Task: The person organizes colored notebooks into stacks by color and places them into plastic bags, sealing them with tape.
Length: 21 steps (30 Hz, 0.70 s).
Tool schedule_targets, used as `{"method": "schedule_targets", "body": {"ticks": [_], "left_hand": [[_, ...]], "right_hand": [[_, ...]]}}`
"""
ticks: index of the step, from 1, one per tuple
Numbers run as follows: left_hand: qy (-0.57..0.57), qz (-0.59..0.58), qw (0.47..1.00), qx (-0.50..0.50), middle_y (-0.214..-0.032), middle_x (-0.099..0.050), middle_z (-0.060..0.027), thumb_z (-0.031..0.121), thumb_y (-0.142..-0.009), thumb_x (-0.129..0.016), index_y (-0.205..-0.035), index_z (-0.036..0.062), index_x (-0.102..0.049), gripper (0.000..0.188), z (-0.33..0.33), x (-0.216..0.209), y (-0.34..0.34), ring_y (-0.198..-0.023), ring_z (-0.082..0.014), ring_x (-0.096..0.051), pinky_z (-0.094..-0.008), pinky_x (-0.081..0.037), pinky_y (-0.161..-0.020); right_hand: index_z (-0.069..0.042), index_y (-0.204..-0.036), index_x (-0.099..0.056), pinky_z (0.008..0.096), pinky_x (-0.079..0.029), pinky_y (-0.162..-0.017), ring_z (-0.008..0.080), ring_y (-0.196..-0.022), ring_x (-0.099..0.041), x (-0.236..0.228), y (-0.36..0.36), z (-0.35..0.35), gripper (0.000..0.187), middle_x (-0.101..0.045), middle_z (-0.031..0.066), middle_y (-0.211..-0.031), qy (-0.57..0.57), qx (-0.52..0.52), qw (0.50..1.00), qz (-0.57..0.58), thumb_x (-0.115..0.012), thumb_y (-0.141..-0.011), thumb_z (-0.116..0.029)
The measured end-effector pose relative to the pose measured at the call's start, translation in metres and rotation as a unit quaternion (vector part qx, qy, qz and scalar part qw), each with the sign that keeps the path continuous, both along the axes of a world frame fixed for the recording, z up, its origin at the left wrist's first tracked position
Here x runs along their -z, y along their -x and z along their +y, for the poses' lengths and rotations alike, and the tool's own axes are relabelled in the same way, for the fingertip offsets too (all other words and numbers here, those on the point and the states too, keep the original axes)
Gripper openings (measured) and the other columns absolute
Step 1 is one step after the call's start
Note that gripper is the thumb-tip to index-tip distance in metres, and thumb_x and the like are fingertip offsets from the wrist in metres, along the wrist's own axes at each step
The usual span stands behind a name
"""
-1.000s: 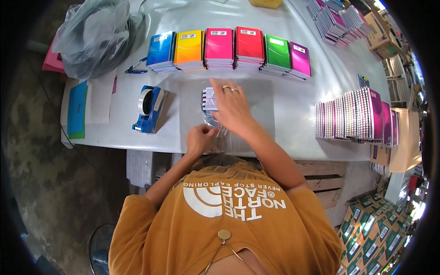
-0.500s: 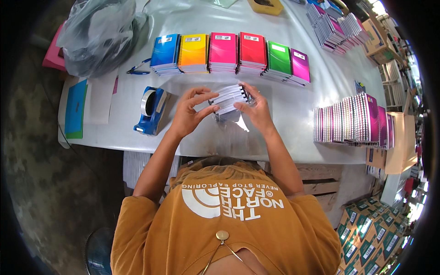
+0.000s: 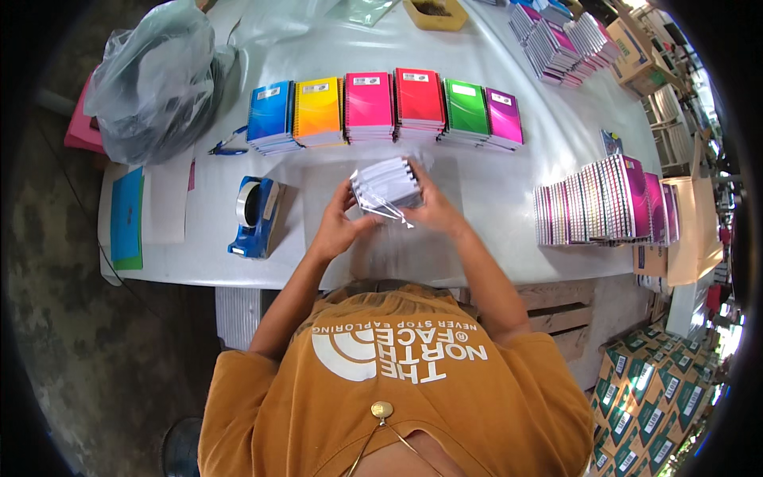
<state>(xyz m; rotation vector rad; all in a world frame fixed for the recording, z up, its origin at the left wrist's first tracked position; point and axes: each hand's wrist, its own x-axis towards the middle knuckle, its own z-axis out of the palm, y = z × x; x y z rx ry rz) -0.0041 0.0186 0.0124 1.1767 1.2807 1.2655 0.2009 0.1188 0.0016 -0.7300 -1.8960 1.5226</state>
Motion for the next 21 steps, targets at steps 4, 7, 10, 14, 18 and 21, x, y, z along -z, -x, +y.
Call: {"method": "schedule_targets", "body": {"ticks": [4,7,10,14,18,21], "left_hand": [[-0.072,-0.034,0.997,0.026,-0.128,-0.049,-0.0110,0.021,-0.069,-0.081,-0.137,0.0042,-0.034,0.084,0.012,-0.015,0.017,-0.123,-0.0215,-0.043,-0.0365,-0.034,-0.103],[-0.081,0.020,0.996,0.021,-0.127,-0.051,-0.0102,0.020,-0.080,-0.071,-0.129,0.0013,-0.046,0.058,0.012,-0.030,0.024,-0.121,-0.0208,-0.045,-0.0346,-0.034,-0.102],[-0.014,0.042,0.999,0.000,-0.129,-0.052,-0.0098,0.024,-0.092,-0.056,-0.118,0.0016,-0.060,0.034,0.009,-0.057,0.029,-0.121,-0.0213,-0.046,-0.0334,-0.031,-0.103],[-0.158,0.164,0.969,-0.095,-0.127,-0.052,-0.0123,0.031,-0.096,-0.048,-0.130,0.0070,-0.051,0.042,0.011,-0.079,0.033,-0.115,-0.0201,-0.049,-0.0332,-0.042,-0.091],[0.066,0.411,0.903,-0.106,-0.089,-0.060,-0.0123,0.029,-0.090,-0.057,-0.137,0.0085,-0.042,0.053,0.007,-0.115,0.036,-0.079,-0.0139,-0.056,-0.0295,-0.046,-0.069],[0.071,0.246,0.960,-0.113,-0.077,-0.059,-0.0070,0.022,-0.091,-0.056,-0.136,0.0096,-0.043,0.049,0.003,-0.130,0.041,-0.069,-0.0097,-0.054,-0.0250,-0.045,-0.062]], "right_hand": [[-0.007,-0.140,-0.026,0.0346,-0.033,-0.104,0.0213,-0.124,-0.039,-0.012,0.024,-0.018,0.102,-0.042,0.0105,-0.131,0.034,0.035,0.996,0.069,-0.087,-0.059,-0.016],[-0.008,-0.140,-0.022,0.0346,-0.035,-0.102,0.0218,-0.120,-0.043,-0.011,0.036,-0.027,0.110,-0.043,0.0101,-0.129,-0.069,0.053,0.994,0.065,-0.090,-0.055,-0.019],[-0.008,-0.139,-0.021,0.0344,-0.037,-0.101,0.0220,-0.119,-0.044,-0.011,0.045,-0.032,0.113,-0.042,0.0105,-0.128,-0.067,0.072,0.992,0.078,-0.091,-0.052,-0.022],[-0.007,-0.138,-0.023,0.0347,-0.036,-0.102,0.0212,-0.119,-0.043,-0.004,0.056,-0.036,0.111,-0.042,0.0108,-0.126,0.027,0.084,0.984,0.157,-0.092,-0.051,-0.023],[-0.006,-0.137,-0.023,0.0344,-0.039,-0.099,0.0211,-0.114,-0.046,-0.004,0.065,-0.038,0.108,-0.043,0.0106,-0.124,-0.022,0.126,0.980,0.154,-0.090,-0.055,-0.023],[-0.004,-0.137,-0.025,0.0329,-0.042,-0.096,0.0204,-0.110,-0.049,-0.005,0.067,-0.039,0.102,-0.044,0.0107,-0.122,-0.046,0.147,0.977,0.148,-0.089,-0.059,-0.022]]}}
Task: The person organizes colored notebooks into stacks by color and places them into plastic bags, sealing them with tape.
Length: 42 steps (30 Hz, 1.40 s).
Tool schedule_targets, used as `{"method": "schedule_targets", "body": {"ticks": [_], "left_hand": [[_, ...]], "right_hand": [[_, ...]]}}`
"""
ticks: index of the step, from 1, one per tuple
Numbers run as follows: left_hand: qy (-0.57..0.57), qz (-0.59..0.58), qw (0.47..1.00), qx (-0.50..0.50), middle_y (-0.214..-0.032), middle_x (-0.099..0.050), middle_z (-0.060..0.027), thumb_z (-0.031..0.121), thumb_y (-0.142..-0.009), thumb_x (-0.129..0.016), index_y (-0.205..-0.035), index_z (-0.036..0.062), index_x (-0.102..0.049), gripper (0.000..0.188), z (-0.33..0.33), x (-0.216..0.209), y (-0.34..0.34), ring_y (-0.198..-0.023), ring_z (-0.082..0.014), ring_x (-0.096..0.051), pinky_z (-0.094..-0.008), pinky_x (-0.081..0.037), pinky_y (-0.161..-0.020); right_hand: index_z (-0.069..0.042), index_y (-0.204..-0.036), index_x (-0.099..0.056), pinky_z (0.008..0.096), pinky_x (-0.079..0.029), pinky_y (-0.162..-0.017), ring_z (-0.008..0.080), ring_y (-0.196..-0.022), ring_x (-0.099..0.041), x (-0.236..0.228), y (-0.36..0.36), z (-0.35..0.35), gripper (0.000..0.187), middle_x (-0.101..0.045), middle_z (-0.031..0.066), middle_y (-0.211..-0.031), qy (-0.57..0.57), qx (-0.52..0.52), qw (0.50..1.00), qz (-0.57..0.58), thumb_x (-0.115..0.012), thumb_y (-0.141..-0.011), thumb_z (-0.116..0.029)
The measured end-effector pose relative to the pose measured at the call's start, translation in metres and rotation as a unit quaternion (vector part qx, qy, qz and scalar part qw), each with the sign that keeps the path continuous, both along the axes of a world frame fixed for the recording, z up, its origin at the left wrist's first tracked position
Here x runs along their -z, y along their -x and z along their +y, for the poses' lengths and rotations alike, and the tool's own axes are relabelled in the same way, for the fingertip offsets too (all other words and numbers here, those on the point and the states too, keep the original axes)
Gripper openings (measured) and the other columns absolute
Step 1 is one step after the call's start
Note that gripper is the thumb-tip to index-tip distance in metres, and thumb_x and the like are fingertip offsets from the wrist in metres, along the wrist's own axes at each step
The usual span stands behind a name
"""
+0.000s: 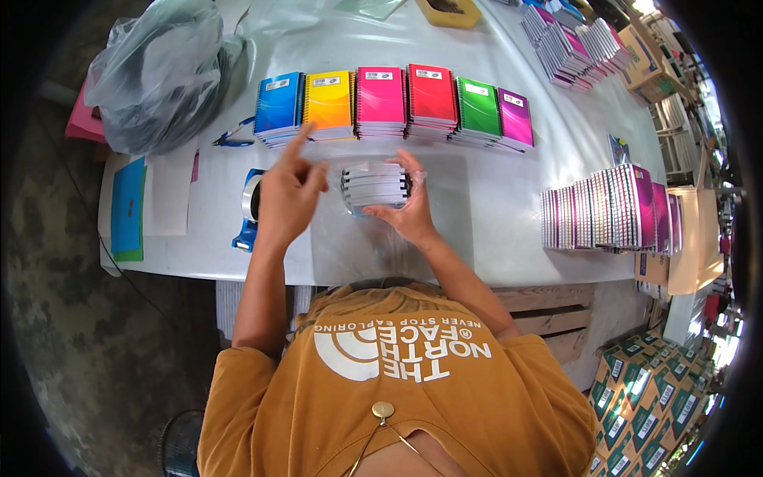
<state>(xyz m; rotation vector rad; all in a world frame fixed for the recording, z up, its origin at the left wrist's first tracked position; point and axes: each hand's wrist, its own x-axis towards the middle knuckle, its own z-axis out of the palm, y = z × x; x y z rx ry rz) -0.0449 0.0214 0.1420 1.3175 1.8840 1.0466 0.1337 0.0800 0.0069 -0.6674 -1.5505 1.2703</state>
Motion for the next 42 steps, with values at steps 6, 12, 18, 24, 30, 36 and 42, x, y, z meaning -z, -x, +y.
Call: {"method": "schedule_targets", "body": {"ticks": [6,12,18,24,30,36,42], "left_hand": [[-0.178,-0.151,0.972,0.018,-0.113,-0.059,-0.0125,0.022,-0.092,-0.057,-0.139,0.0017,-0.034,0.056,-0.003,0.067,0.008,-0.100,-0.0197,-0.057,-0.0296,-0.046,-0.085],[-0.185,0.029,0.981,-0.042,-0.135,-0.047,-0.0166,0.019,-0.088,-0.061,-0.128,0.0061,-0.052,0.043,-0.022,0.117,-0.058,-0.125,-0.0335,-0.043,-0.0385,-0.035,-0.101],[-0.244,0.333,0.911,0.004,-0.129,-0.053,-0.0046,0.019,-0.084,-0.063,-0.115,0.0111,-0.063,0.032,-0.019,0.100,-0.054,-0.124,-0.0285,-0.039,-0.0416,-0.028,-0.099],[-0.140,0.372,0.911,0.115,-0.140,-0.043,-0.0044,0.048,-0.090,-0.046,-0.130,0.0101,-0.051,0.055,-0.019,0.079,-0.055,-0.136,-0.0307,-0.025,-0.0469,-0.011,-0.107],[-0.128,0.333,0.921,0.160,-0.140,-0.044,-0.0062,0.045,-0.089,-0.044,-0.130,0.0101,-0.052,0.054,-0.015,0.074,-0.042,-0.138,-0.0299,-0.022,-0.0532,0.005,-0.108],[-0.110,0.280,0.934,0.194,-0.118,-0.061,-0.0090,0.017,-0.079,-0.065,-0.110,0.0119,-0.065,0.032,0.051,0.038,-0.005,-0.112,-0.0232,-0.054,-0.0438,-0.025,-0.104],[-0.156,-0.114,0.973,0.127,-0.089,-0.068,-0.0130,0.016,-0.084,-0.064,-0.097,-0.0013,-0.067,0.022,0.080,0.010,0.001,-0.087,-0.0192,-0.062,-0.0319,-0.044,-0.088]], "right_hand": [[-0.002,-0.131,-0.037,0.0301,-0.044,-0.091,0.0177,-0.104,-0.053,-0.023,0.009,-0.005,0.070,-0.052,0.0106,-0.112,0.098,0.055,0.994,0.016,-0.076,-0.075,-0.019],[0.000,-0.122,-0.051,0.0324,-0.043,-0.090,0.0203,-0.100,-0.057,-0.018,0.023,-0.006,0.040,-0.060,0.0128,-0.110,0.080,0.183,0.979,-0.046,-0.060,-0.088,-0.019],[-0.001,-0.127,-0.049,0.0356,-0.041,-0.092,0.0263,-0.102,-0.056,-0.019,0.018,-0.005,0.043,-0.060,0.0172,-0.110,0.058,0.183,0.977,-0.096,-0.057,-0.090,-0.021],[-0.001,-0.140,-0.032,0.0471,-0.021,-0.104,0.0343,-0.128,-0.027,-0.028,0.002,-0.016,0.059,-0.034,0.0185,-0.137,-0.172,0.204,0.897,-0.352,-0.050,-0.092,-0.030],[0.000,-0.140,-0.032,0.0464,-0.021,-0.105,0.0303,-0.123,-0.035,-0.029,-0.003,-0.042,0.059,-0.040,0.0156,-0.130,-0.274,0.112,0.904,-0.307,-0.051,-0.088,-0.022],[-0.005,-0.117,-0.057,0.0405,-0.033,-0.100,0.0251,-0.117,-0.044,-0.038,-0.004,-0.037,0.035,-0.051,0.0079,-0.120,-0.297,0.125,0.880,-0.350,-0.059,-0.083,-0.015],[-0.006,-0.115,-0.059,0.0387,-0.035,-0.097,0.0239,-0.114,-0.047,-0.040,-0.003,-0.034,0.033,-0.053,0.0057,-0.119,-0.307,0.150,0.873,-0.347,-0.061,-0.083,-0.015]]}}
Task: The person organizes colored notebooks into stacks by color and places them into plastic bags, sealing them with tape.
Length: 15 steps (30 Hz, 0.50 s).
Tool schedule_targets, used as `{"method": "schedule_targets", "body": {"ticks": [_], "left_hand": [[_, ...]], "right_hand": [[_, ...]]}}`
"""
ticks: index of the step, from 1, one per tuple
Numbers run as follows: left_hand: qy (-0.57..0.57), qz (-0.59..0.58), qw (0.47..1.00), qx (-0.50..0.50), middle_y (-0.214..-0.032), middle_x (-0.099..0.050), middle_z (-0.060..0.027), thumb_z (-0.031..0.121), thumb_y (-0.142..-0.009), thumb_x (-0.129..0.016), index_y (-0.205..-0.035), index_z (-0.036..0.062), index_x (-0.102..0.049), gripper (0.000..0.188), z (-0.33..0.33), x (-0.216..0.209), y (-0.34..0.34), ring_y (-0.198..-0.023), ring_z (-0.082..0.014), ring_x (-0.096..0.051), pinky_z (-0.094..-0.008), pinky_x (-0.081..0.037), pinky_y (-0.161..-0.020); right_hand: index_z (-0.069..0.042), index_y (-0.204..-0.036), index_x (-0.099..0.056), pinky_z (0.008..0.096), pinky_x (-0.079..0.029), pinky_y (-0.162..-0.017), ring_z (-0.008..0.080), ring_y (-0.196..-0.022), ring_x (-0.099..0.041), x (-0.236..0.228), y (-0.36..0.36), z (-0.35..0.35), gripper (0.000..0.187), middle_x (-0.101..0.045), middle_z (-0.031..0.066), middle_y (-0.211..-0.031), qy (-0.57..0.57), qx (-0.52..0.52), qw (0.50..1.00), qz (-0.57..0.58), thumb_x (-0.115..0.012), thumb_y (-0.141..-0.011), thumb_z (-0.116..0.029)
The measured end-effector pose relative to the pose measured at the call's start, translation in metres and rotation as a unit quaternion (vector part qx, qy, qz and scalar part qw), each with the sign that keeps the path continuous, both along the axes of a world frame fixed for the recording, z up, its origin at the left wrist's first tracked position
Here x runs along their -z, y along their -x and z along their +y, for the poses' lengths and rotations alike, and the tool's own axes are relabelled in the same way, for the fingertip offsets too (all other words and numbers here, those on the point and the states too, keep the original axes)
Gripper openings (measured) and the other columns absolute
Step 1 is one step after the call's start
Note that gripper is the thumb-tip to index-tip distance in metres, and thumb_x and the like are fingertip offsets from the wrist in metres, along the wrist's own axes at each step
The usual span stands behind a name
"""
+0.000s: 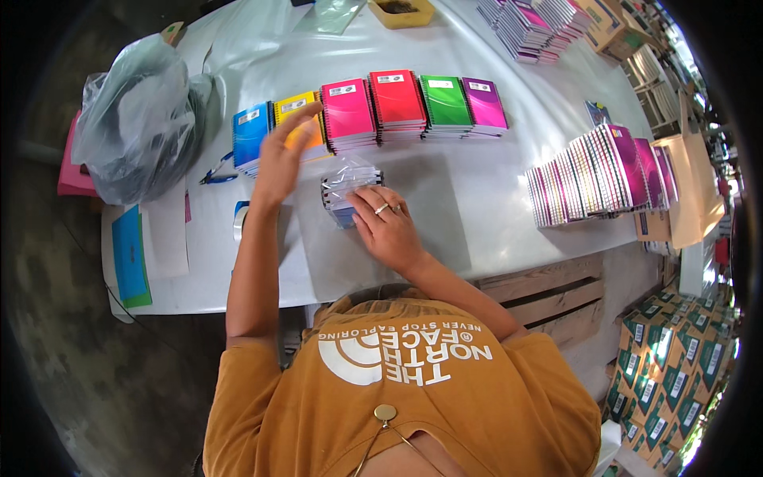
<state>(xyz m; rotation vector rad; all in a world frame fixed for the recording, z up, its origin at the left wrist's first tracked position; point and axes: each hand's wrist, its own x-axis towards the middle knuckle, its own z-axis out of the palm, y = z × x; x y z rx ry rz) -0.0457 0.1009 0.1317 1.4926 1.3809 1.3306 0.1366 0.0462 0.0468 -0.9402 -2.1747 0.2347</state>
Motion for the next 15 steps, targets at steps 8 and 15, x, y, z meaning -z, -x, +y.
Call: {"method": "schedule_targets", "body": {"ticks": [8,15], "left_hand": [[-0.123,0.223,0.967,-0.029,-0.099,-0.067,-0.0153,0.007,-0.084,-0.061,-0.097,0.0010,-0.067,0.015,-0.050,0.062,-0.035,-0.095,-0.0318,-0.064,-0.0385,-0.048,-0.090],[-0.126,0.321,0.938,0.018,-0.115,-0.062,-0.0152,-0.004,-0.082,-0.057,-0.107,0.0038,-0.065,0.027,-0.067,0.064,-0.034,-0.116,-0.0292,-0.054,-0.0416,-0.037,-0.103]], "right_hand": [[-0.004,-0.104,-0.063,0.0372,-0.037,-0.097,0.0240,-0.113,-0.049,0.010,0.008,-0.001,0.023,-0.054,0.0069,-0.118,-0.013,0.041,0.999,-0.002,-0.058,-0.082,-0.008],[-0.005,-0.114,-0.055,0.0391,-0.045,-0.089,0.0280,-0.107,-0.055,0.018,0.013,0.009,0.049,-0.058,0.0078,-0.118,0.063,0.024,0.953,0.296,-0.066,-0.069,0.010]]}}
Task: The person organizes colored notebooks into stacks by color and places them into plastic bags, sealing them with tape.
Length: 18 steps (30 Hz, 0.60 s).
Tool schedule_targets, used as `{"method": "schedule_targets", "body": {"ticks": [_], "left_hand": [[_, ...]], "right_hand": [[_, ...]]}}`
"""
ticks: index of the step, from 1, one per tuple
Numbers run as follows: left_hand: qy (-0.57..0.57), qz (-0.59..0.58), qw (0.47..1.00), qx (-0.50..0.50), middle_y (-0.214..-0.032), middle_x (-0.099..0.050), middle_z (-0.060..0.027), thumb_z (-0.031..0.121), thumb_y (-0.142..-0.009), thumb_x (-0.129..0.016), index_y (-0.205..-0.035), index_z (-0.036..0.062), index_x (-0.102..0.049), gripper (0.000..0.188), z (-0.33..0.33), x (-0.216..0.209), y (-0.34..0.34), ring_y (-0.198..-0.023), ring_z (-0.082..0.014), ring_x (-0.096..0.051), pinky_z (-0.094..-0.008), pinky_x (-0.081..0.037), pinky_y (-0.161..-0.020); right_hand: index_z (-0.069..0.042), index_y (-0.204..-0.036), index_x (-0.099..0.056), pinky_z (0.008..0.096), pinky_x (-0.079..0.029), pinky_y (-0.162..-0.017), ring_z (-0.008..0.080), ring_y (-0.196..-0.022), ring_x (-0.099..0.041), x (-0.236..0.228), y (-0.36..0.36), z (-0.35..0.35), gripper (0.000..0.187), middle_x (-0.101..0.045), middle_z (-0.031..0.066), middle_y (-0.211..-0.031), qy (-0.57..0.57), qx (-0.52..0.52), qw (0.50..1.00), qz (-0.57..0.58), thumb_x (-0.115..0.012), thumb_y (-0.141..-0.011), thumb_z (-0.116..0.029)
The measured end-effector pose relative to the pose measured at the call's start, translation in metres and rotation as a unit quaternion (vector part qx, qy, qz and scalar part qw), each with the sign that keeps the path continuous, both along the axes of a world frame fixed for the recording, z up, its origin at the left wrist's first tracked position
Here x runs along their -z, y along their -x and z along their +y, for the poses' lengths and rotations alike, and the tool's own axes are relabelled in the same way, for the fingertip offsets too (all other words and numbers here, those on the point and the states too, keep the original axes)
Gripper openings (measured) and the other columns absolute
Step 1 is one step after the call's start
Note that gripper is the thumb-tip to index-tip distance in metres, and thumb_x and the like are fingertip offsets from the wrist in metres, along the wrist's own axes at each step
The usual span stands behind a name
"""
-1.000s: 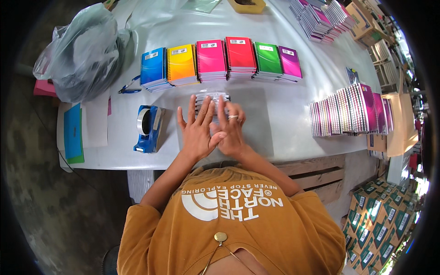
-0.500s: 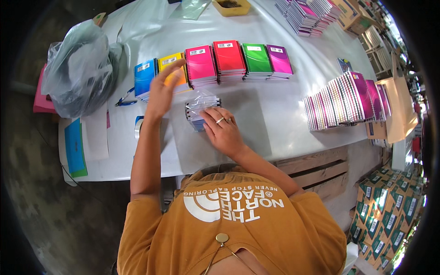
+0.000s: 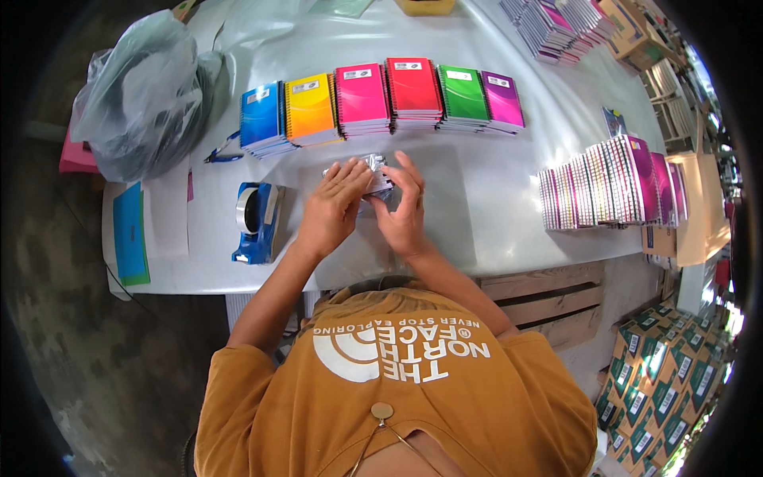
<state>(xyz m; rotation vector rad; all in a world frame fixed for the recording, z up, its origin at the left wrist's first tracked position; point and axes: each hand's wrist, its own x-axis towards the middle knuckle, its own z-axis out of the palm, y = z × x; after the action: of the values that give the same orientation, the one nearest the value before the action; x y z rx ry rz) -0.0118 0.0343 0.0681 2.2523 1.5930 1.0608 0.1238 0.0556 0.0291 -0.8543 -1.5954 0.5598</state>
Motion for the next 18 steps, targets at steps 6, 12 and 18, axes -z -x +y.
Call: {"method": "schedule_targets", "body": {"ticks": [6,12,18], "left_hand": [[0.019,-0.051,0.998,0.019,-0.107,-0.065,-0.0135,-0.007,-0.070,-0.059,-0.100,0.0054,-0.067,0.034,-0.036,-0.001,0.006,-0.108,-0.0305,-0.059,-0.0421,-0.042,-0.098],[0.096,0.096,0.920,-0.368,-0.122,-0.054,-0.0173,0.006,-0.068,-0.069,-0.129,0.0068,-0.045,0.066,-0.103,-0.023,0.096,-0.117,-0.0364,-0.046,-0.0438,-0.031,-0.103],[0.261,-0.167,0.863,-0.399,-0.111,-0.060,-0.0206,0.022,-0.068,-0.080,-0.126,0.0025,-0.045,0.071,-0.136,0.026,0.123,-0.091,-0.0309,-0.062,-0.0352,-0.050,-0.076]], "right_hand": [[-0.012,-0.086,-0.066,0.0351,-0.045,-0.085,0.0246,-0.099,-0.059,0.005,-0.009,0.012,0.025,-0.068,0.0012,-0.098,-0.025,-0.048,0.994,-0.100,-0.070,-0.067,0.004],[-0.013,-0.076,-0.067,0.0338,-0.044,-0.084,0.0215,-0.096,-0.059,0.012,-0.007,0.013,0.021,-0.068,-0.0003,-0.097,-0.077,-0.017,0.990,-0.117,-0.071,-0.063,0.003],[-0.013,-0.076,-0.067,0.0332,-0.044,-0.084,0.0220,-0.095,-0.059,0.010,-0.005,0.011,0.021,-0.068,0.0012,-0.095,-0.075,-0.017,0.990,-0.122,-0.072,-0.063,0.003]]}}
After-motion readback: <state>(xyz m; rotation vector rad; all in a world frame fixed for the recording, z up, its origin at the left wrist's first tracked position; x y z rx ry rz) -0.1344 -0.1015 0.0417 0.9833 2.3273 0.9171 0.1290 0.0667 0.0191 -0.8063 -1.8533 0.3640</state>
